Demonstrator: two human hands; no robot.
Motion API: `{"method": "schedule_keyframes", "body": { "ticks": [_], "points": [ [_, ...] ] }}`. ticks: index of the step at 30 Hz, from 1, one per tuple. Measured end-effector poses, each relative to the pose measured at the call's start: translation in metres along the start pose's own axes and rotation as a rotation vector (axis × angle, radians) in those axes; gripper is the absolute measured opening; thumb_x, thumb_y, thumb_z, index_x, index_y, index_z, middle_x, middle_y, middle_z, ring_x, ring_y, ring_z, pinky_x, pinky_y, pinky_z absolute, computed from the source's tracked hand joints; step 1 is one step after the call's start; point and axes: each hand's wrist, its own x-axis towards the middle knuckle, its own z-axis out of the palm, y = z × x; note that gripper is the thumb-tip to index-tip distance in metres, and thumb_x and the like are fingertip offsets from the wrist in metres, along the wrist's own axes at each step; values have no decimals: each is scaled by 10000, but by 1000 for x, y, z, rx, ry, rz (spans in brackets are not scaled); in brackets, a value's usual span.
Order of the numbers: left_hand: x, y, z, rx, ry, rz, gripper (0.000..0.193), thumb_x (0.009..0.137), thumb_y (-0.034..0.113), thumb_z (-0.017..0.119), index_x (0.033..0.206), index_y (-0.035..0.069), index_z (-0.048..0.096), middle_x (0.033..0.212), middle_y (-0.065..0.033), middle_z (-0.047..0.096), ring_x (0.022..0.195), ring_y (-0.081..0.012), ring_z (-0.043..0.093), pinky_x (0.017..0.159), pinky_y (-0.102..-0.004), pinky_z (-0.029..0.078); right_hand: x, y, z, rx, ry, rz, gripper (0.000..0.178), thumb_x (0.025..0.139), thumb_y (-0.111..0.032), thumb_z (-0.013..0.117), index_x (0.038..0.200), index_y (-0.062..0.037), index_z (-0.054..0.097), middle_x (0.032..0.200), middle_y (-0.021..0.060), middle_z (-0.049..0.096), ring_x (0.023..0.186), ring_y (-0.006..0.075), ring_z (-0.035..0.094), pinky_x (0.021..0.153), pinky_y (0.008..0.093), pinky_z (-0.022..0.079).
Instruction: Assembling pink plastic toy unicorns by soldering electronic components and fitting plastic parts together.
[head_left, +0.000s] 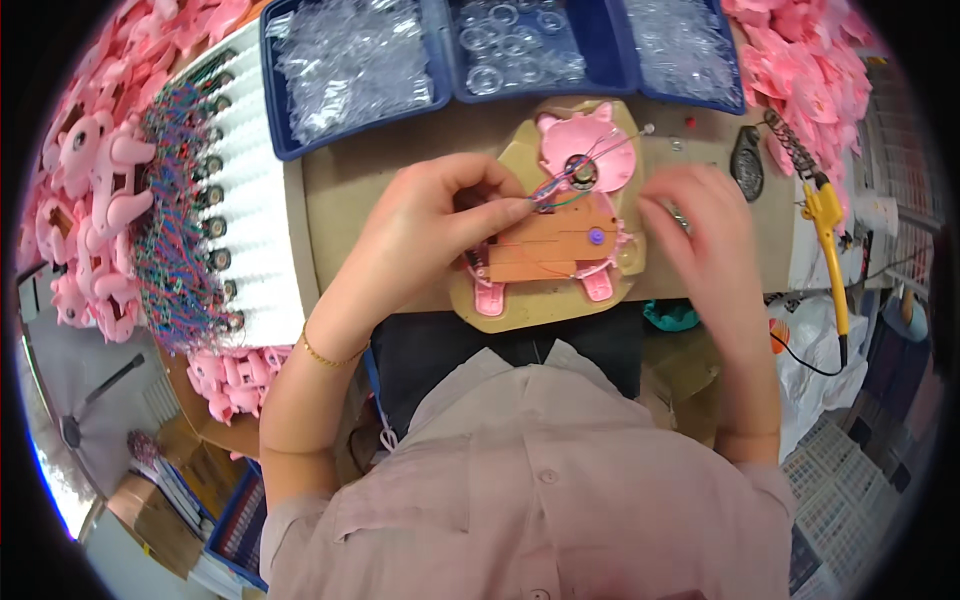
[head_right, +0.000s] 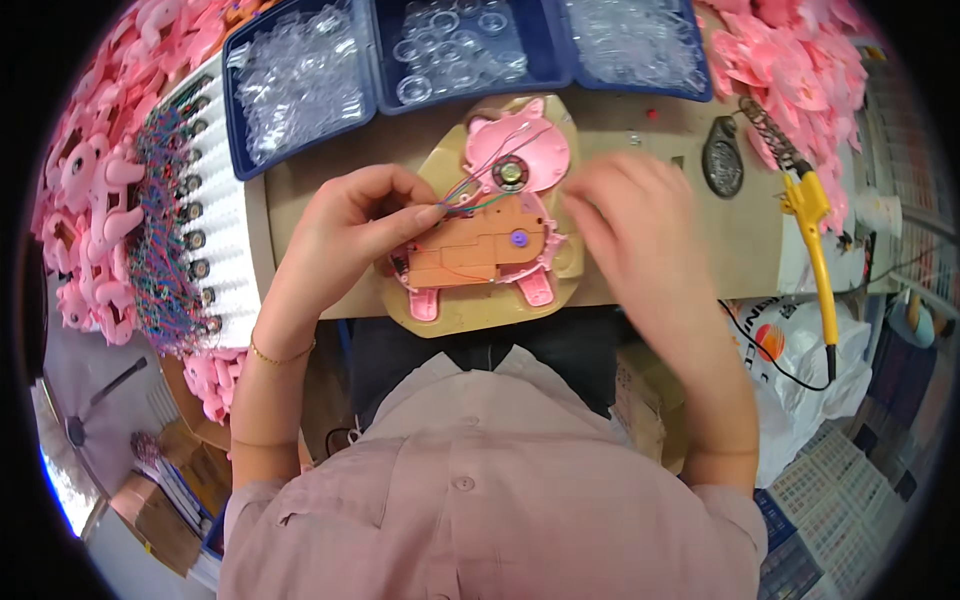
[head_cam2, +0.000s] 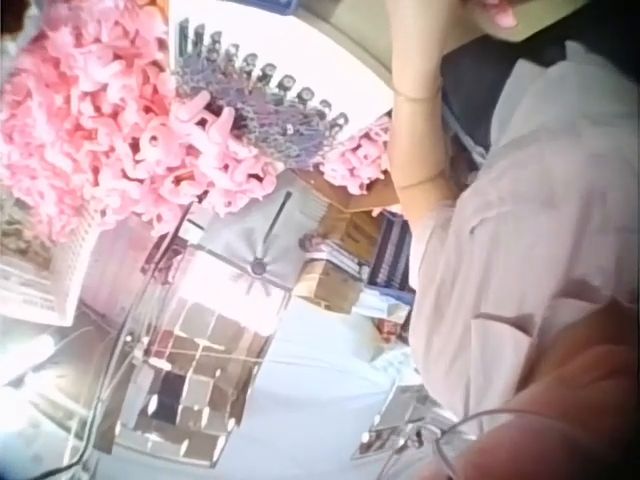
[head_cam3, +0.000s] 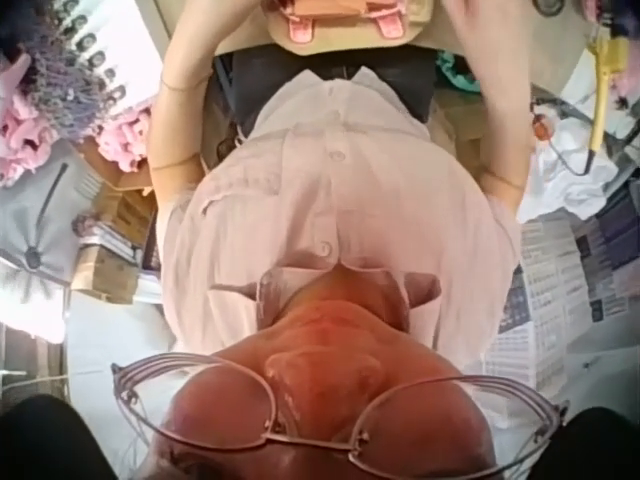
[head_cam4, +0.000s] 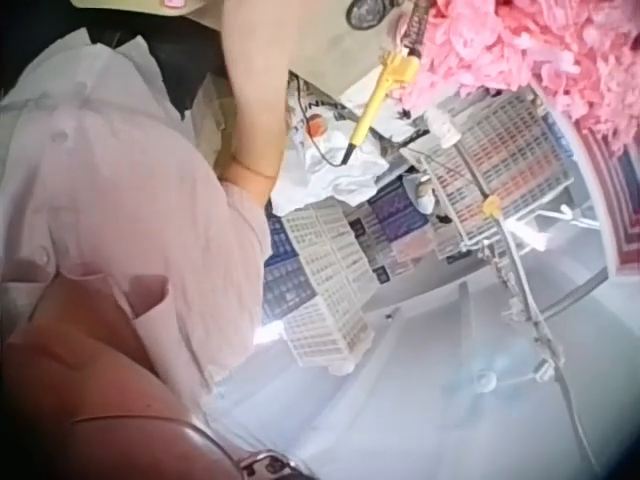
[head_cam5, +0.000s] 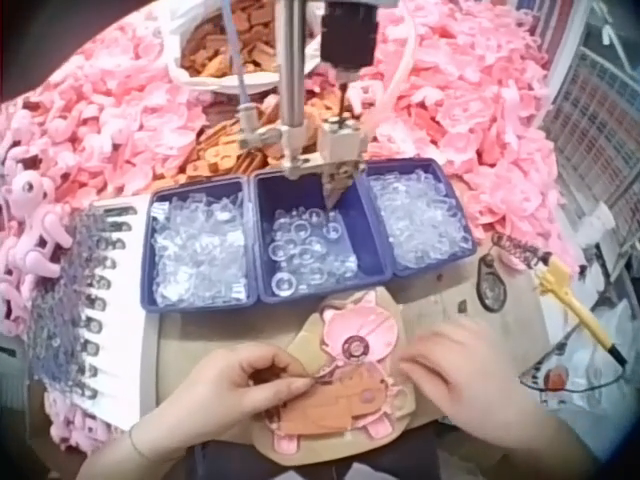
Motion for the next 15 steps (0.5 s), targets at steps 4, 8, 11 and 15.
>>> {"method": "schedule_keyframes", "body": {
  "ticks": [4, 8, 11, 15],
  "points": [
    [0, -2, -4, 2, -28, 27, 168, 842, 146, 662, 873, -17, 639, 695, -17, 615, 601, -64, 558, 534, -233, 449, -23, -59, 14, 237, -114, -380, 238, 691, -131, 754, 870, -86, 605, 1009, 47, 598, 951, 220, 562, 866, 402, 424],
    [-8, -6, 11, 424, 208, 371, 156, 785, 124, 690, 875, 4, 647, 759, -65, 609, 647, -183, 578, 582, -309, 460, -8, -35, 40, 257, 16, -389, 248, 697, -125, 746, 886, -63, 598, 1006, 73, 606, 946, 233, 581, 895, 423, 422],
    [-29, -25, 39, 781, 415, 828, 140, 751, 33, 686, 887, 52, 661, 820, -64, 606, 731, -221, 580, 641, -318, 443, -27, -25, 40, 330, 30, -350, 268, 721, -129, 731, 943, -56, 600, 992, 79, 608, 936, 252, 585, 911, 422, 417],
    [-47, -44, 55, 885, 483, 775, 351, 715, 73, 703, 1062, 48, 656, 1046, -72, 612, 932, -230, 583, 798, -343, 423, -56, -7, 21, 209, 69, -381, 326, 743, -144, 717, 1025, -36, 594, 986, 87, 609, 935, 282, 588, 888, 416, 430]
  ]
}}
